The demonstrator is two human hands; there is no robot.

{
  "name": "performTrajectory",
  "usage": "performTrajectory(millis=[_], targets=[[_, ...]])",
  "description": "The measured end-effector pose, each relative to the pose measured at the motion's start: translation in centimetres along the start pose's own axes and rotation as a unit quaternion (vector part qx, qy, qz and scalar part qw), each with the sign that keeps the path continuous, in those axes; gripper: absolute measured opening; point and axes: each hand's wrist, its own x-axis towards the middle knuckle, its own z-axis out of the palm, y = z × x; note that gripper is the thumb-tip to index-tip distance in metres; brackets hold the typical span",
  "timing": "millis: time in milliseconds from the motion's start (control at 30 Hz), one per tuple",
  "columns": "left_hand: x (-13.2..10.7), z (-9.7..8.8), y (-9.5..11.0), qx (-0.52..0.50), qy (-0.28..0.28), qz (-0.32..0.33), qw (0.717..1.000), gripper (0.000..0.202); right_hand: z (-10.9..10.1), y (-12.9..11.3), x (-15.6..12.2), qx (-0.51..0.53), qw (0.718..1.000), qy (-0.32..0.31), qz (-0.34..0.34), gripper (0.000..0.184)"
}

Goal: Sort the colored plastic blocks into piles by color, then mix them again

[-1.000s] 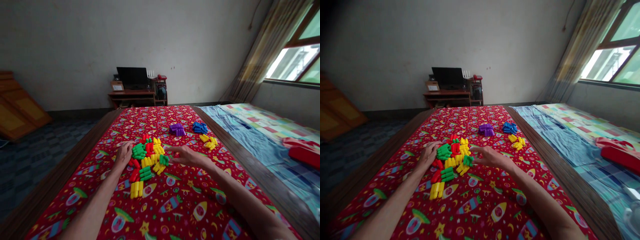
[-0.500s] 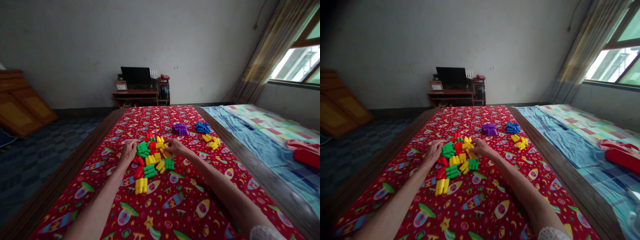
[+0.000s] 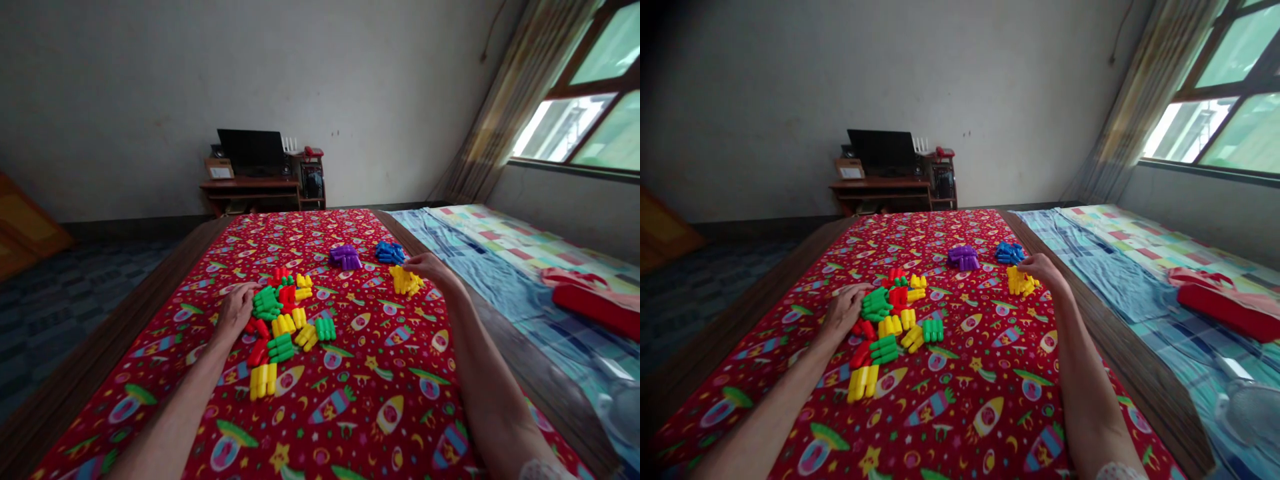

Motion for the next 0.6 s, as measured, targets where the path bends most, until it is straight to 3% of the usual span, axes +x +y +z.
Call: performTrajectory(millis=[233,333,400,500,600], targets=[[0.0,-0.1,0.0,0.013,-0.006,0.002,1.0,0.034,-0.4,1.9,0.7,-0.036,0.996,0.052,0.064,0.023],[-0.1,-0.1,0.3,0.01,-0.001,-0.016,1.0,0.035,-0.1,0.9,0.3,0.036,0.998,0.003,0.048,0.027],[-0.1,-0.3,1.1,0.007,0.045,-0.027,0.999,0.038,0.4,-0.5,-0.2,0.105,0.993,-0.046,0.007,0.035],[-0.4,-0.8,4.3,0.002,0.116,0.018,0.993,0.041,2.3,-3.7,-1.3,0.183,0.977,-0.09,-0.067,0.042],[-1.6,-1.2,9.7,-0.065,0.041,0.084,0.993,0.043,5.3,-7.6,-3.1,0.207,0.961,-0.115,-0.145,0.043]])
